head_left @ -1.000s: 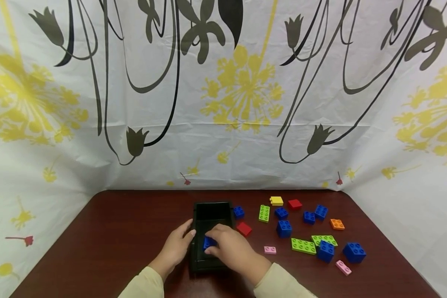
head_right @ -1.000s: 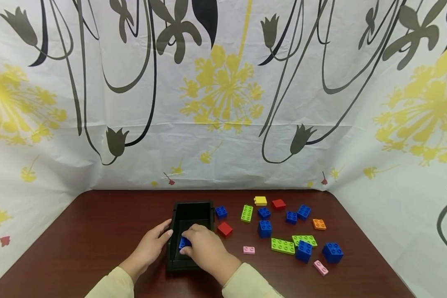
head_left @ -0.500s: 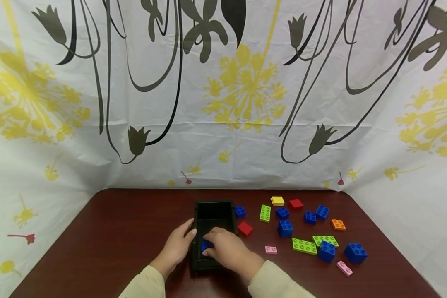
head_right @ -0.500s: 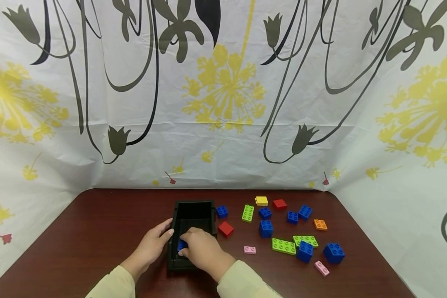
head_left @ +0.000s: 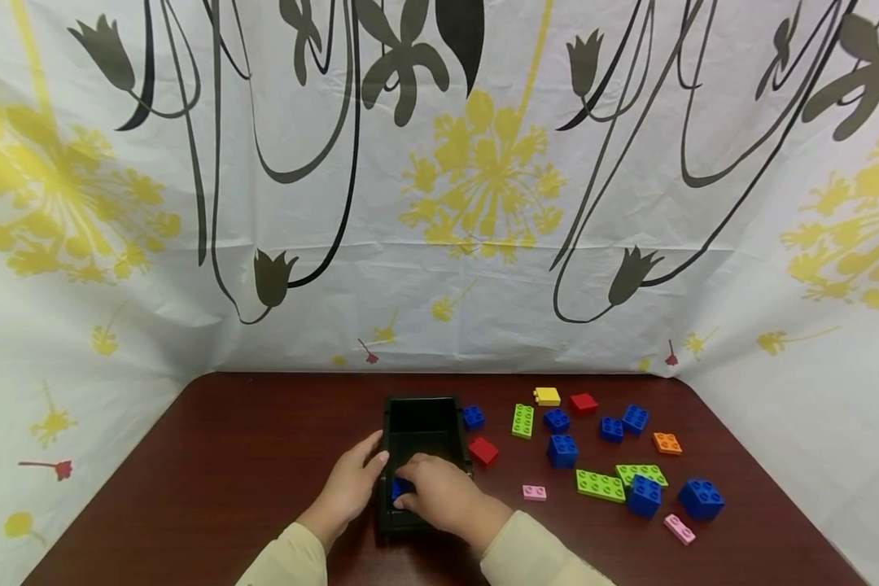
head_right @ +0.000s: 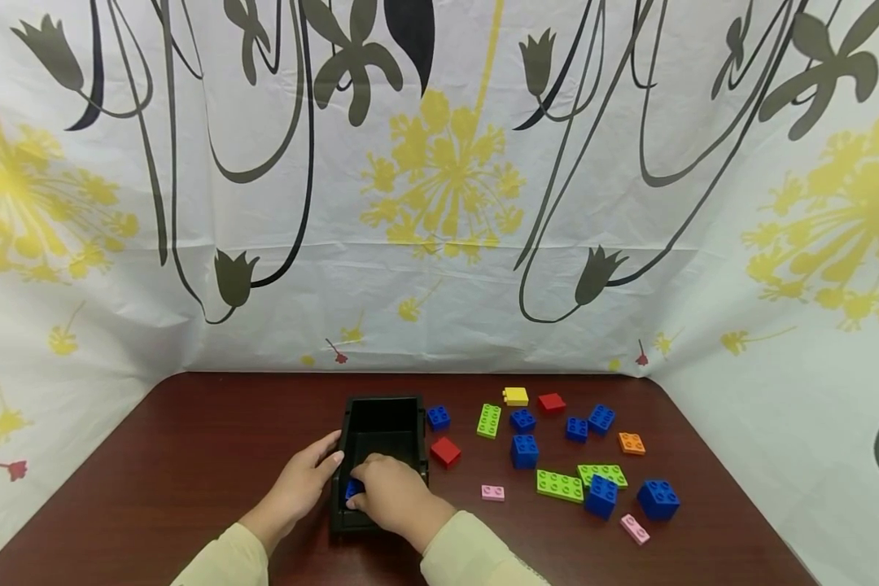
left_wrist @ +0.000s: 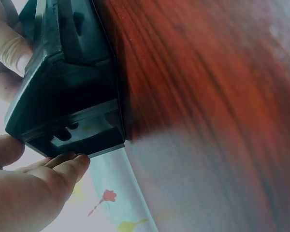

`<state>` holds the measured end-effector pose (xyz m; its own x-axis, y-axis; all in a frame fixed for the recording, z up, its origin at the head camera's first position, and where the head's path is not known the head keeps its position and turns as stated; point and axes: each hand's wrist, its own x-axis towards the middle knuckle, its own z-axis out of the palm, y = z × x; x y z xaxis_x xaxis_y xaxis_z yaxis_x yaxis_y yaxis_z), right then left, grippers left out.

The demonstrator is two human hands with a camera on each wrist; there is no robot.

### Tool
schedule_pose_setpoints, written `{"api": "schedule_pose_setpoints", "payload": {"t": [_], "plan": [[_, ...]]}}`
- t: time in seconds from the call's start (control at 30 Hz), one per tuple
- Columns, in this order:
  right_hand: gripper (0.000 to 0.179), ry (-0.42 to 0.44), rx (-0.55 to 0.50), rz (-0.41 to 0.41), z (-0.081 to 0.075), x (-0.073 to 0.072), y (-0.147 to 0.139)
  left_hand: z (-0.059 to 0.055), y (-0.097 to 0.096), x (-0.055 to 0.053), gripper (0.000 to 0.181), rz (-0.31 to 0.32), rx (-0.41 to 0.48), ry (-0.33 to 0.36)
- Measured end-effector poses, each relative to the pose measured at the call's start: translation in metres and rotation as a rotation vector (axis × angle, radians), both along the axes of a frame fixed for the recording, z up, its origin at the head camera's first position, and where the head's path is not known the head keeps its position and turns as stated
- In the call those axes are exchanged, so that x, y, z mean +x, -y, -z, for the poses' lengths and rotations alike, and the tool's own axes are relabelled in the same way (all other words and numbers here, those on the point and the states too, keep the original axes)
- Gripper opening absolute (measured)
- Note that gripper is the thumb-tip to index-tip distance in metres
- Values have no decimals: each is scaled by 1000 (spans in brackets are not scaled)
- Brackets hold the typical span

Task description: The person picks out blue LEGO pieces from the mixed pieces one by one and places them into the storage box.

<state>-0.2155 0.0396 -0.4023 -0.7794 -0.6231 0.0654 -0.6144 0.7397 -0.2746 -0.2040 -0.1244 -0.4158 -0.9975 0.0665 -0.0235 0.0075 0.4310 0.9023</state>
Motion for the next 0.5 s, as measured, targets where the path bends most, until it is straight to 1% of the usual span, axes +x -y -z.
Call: {"api": "schedule_pose_setpoints", "payload": {"t": [0.17, 0.33, 0.5], "plan": [[32, 13, -14, -29, 2, -3, -1, 0, -1, -1, 51, -4, -7, -3], [31, 49, -10, -34, 3, -7, 0, 1, -1, -1, 50, -3, -5, -10], [26, 74, -13, -49, 5, -8, 2, 1, -1, -1, 49, -1, -5, -13]]}}
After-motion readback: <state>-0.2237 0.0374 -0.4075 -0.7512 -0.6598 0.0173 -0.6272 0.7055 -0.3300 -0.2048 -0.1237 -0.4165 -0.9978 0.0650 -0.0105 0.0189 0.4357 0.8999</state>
